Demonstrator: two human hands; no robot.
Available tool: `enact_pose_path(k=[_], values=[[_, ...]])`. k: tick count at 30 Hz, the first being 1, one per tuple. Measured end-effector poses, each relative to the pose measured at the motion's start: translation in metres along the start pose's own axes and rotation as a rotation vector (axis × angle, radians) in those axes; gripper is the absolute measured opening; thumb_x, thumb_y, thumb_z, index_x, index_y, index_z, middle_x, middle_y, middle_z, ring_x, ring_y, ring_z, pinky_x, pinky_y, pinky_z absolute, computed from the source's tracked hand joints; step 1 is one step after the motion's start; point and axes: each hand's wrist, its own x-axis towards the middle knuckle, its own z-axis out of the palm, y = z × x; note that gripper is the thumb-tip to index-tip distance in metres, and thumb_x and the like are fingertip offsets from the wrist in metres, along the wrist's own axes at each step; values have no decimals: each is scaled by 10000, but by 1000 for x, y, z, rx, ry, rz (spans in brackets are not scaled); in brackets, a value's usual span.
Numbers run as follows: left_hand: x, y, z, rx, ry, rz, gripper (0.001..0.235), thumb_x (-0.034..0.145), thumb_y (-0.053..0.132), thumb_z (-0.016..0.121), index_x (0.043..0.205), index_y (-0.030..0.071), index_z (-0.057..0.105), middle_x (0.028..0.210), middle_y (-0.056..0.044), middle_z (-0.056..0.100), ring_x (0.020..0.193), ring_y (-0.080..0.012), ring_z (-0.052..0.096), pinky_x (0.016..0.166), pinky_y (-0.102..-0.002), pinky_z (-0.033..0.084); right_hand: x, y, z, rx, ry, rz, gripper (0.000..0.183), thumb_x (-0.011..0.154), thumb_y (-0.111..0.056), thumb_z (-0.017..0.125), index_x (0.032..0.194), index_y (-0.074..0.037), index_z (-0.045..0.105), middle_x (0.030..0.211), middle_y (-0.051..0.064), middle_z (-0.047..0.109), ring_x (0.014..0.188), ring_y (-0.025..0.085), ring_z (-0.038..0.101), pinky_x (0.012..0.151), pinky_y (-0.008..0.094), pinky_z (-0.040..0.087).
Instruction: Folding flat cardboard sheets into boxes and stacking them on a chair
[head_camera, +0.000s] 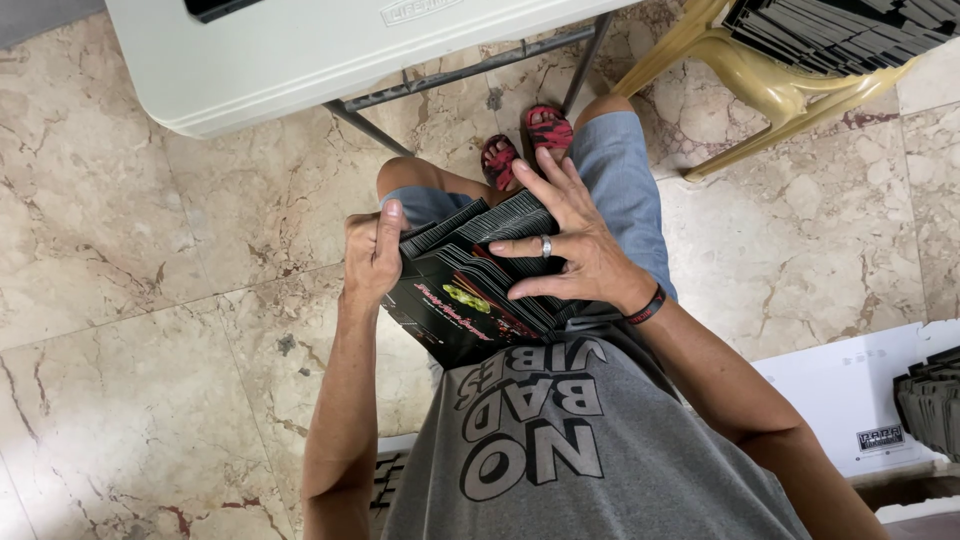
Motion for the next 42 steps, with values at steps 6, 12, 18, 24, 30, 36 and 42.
enact_pose_path(k=[6,12,18,24,30,36,42], values=[[-3,-8,0,3,5,12,517,1130,109,415,658,22,607,474,-103,461,407,-219,489,455,-346,425,0,3,0,23,-10,12,438,807,-529,837,1193,-330,788,1639,233,299,1537,428,202,1240,542,41],[1,-5,1,7,-7,7,524,1140,143,406,683,16,630,509,-105,513,411,-215,477,463,-352,425,-4,12,6,-14,59,-90,316,883,-395,815,1183,-296,801,1629,243,309,1526,443,210,1235,575,54],[-12,-22,1,30,-15,19,518,1144,160,402,721,18,666,592,-139,579,437,-256,543,474,-383,437,-14,9,10,-203,113,-183,344,918,-342,760,1260,-298,761,1607,230,361,1505,473,235,1193,683,59],[-7,-16,6,101,16,-3,523,1135,186,425,702,40,680,557,-89,587,447,-282,581,494,-371,469,-12,0,7,-279,91,-162,321,925,-333,730,1245,-332,765,1581,200,426,1503,460,250,1180,694,48],[-6,6,20,485,21,-109,595,1109,247,383,730,-104,676,699,-300,666,760,-553,656,630,-690,420,-17,-8,-40,-310,222,27,505,848,-489,774,1292,-253,722,1555,192,459,1483,431,330,1253,553,122],[2,-13,28,560,-10,-388,714,1104,477,300,805,46,784,701,-257,701,797,-518,679,771,-618,494,-39,116,-232,-694,940,270,296,935,-124,888,1176,-86,720,1073,122,671,986,283,685,848,388,528],[7,-1,26,361,-244,-339,691,925,703,242,701,149,589,624,-6,593,510,-147,545,592,-355,545,-77,209,-382,-1127,799,1374,888,833,-815,762,1170,4,706,1164,216,479,1028,502,519,794,625,487]])
